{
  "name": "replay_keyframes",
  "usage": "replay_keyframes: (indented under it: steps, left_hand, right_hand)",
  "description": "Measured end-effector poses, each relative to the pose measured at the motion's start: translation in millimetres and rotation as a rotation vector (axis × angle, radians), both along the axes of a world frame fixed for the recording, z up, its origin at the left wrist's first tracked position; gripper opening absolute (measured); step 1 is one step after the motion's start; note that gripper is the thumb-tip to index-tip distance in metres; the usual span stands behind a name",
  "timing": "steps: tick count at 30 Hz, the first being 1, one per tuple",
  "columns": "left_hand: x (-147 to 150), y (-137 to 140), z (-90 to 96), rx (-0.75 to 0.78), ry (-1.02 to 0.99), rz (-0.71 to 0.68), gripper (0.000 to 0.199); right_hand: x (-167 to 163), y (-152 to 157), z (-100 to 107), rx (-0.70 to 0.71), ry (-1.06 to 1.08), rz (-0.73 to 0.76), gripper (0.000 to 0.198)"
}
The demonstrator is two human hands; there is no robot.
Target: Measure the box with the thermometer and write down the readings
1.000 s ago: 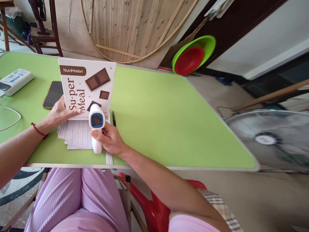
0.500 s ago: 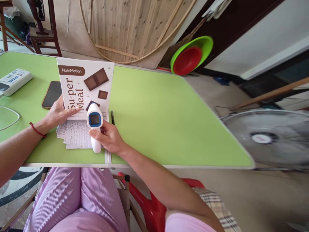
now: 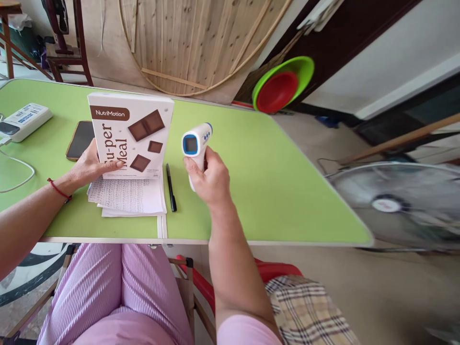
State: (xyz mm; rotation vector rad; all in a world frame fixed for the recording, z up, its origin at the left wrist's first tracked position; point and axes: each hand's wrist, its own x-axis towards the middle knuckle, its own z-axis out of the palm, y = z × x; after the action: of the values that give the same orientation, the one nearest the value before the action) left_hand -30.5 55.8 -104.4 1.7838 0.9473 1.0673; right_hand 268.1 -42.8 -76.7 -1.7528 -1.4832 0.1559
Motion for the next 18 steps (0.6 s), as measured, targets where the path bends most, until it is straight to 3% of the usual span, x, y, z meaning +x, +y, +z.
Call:
replay_keyframes:
  steps: [4, 10, 12, 15, 18]
  left_hand:
    - [1.2, -0.1, 3.3, -0.027, -0.037, -0.085, 0.085]
    - [2.3, 0.5, 3.8, -0.068, -0.088, -0.145, 0.090]
    - [2.5, 1.3, 3.1, -0.061, -0.091, -0.139, 0.090]
    - [3.2, 1.6, 2.3, -0.052, -0.088, -0.119, 0.089]
    - [4.8, -0.1, 2.9, -0.045, -0.065, -0.116, 0.090]
  right_hand:
    - [15.3, 9.6, -4.5, -0.348, -0.331, -0.192, 0.036]
    - [16.6, 14.2, -13.1, -0.511, -0.452, -0.204, 0.037]
    - [16.9, 12.8, -14.8, -0.472, -0.475, -0.203, 0.038]
    - [10.3, 8.3, -16.1, -0.247, -0.461, -0.187, 0.037]
    - [-7.3, 3.8, -17.0, -0.183, -0.316, 0.011, 0.031]
